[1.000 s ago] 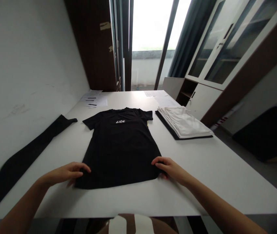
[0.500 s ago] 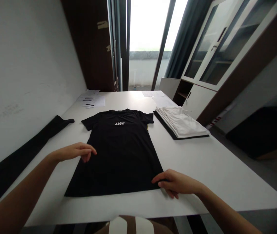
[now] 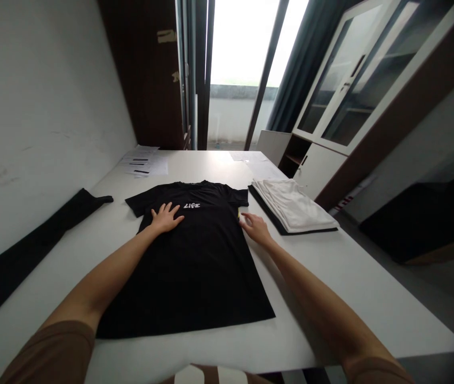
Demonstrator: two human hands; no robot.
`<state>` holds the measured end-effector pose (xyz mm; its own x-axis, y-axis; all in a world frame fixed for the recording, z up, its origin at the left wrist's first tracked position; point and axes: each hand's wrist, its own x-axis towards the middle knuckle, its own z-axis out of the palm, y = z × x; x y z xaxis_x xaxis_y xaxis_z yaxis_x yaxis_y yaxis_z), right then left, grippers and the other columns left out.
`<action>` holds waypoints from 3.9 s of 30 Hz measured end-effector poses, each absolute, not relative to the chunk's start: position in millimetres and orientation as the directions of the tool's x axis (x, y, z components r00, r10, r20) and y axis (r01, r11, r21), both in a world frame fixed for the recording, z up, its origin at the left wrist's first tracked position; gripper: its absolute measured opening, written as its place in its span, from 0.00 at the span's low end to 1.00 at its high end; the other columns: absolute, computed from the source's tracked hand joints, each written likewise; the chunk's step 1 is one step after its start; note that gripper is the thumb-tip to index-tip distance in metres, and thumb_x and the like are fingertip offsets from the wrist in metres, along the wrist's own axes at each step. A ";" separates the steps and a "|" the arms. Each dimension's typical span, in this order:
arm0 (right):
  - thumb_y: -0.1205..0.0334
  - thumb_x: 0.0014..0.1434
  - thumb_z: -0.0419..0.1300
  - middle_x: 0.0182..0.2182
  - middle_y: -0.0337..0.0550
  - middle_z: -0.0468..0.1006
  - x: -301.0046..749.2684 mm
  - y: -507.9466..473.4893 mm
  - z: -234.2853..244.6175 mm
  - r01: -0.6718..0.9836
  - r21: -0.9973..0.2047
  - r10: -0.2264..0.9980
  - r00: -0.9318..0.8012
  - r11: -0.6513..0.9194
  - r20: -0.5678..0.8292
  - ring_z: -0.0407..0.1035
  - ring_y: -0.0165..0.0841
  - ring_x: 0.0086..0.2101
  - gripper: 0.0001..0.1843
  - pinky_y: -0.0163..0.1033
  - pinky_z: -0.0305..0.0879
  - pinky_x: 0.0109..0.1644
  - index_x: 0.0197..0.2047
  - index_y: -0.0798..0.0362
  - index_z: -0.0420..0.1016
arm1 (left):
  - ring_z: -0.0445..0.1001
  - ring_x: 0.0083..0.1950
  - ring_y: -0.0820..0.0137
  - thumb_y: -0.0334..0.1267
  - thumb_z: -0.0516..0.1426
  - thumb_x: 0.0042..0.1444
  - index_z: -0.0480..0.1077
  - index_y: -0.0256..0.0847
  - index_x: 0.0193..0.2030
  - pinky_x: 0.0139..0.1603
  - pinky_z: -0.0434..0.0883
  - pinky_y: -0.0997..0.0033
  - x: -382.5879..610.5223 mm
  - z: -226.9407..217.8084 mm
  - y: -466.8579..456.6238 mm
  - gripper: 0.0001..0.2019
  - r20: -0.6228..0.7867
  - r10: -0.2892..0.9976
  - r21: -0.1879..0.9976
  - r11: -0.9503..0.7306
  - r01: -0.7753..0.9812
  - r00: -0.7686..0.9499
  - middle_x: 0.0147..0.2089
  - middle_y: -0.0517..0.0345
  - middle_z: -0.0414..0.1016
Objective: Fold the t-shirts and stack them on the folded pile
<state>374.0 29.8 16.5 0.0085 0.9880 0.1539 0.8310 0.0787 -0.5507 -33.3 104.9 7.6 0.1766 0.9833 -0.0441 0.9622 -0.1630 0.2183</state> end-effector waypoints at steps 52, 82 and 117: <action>0.73 0.49 0.63 0.40 0.46 0.84 376.9 239.7 24.5 0.616 -0.769 0.935 0.347 -0.168 0.073 0.77 0.38 0.44 0.19 0.36 0.72 0.50 0.45 0.54 0.83 | 0.70 0.58 0.57 0.37 0.57 0.61 0.70 0.37 0.53 0.67 0.59 0.50 174.7 48.9 -47.4 0.14 0.174 0.064 0.067 -0.996 0.053 0.983 0.55 0.47 0.74; 0.60 0.68 0.53 0.35 0.42 0.83 137.4 294.5 101.3 0.592 -0.782 0.975 -0.027 0.192 0.219 0.79 0.35 0.35 0.23 0.41 0.72 0.51 0.64 0.50 0.74 | 0.71 0.45 0.65 0.28 0.55 0.61 0.70 0.41 0.43 0.60 0.65 0.61 6.1 91.4 -75.1 0.06 0.191 0.364 0.246 -0.917 0.315 0.912 0.40 0.55 0.74; 0.39 0.66 0.55 0.71 0.55 0.54 105.5 215.2 1.5 0.905 -0.219 0.925 -0.327 0.365 0.191 0.44 0.56 0.69 0.36 0.68 0.34 0.69 0.72 0.44 0.59 | 0.69 0.60 0.59 0.40 0.62 0.62 0.71 0.44 0.57 0.61 0.66 0.58 -39.9 70.2 -89.8 0.17 0.067 0.648 0.405 -0.712 0.573 0.759 0.59 0.51 0.71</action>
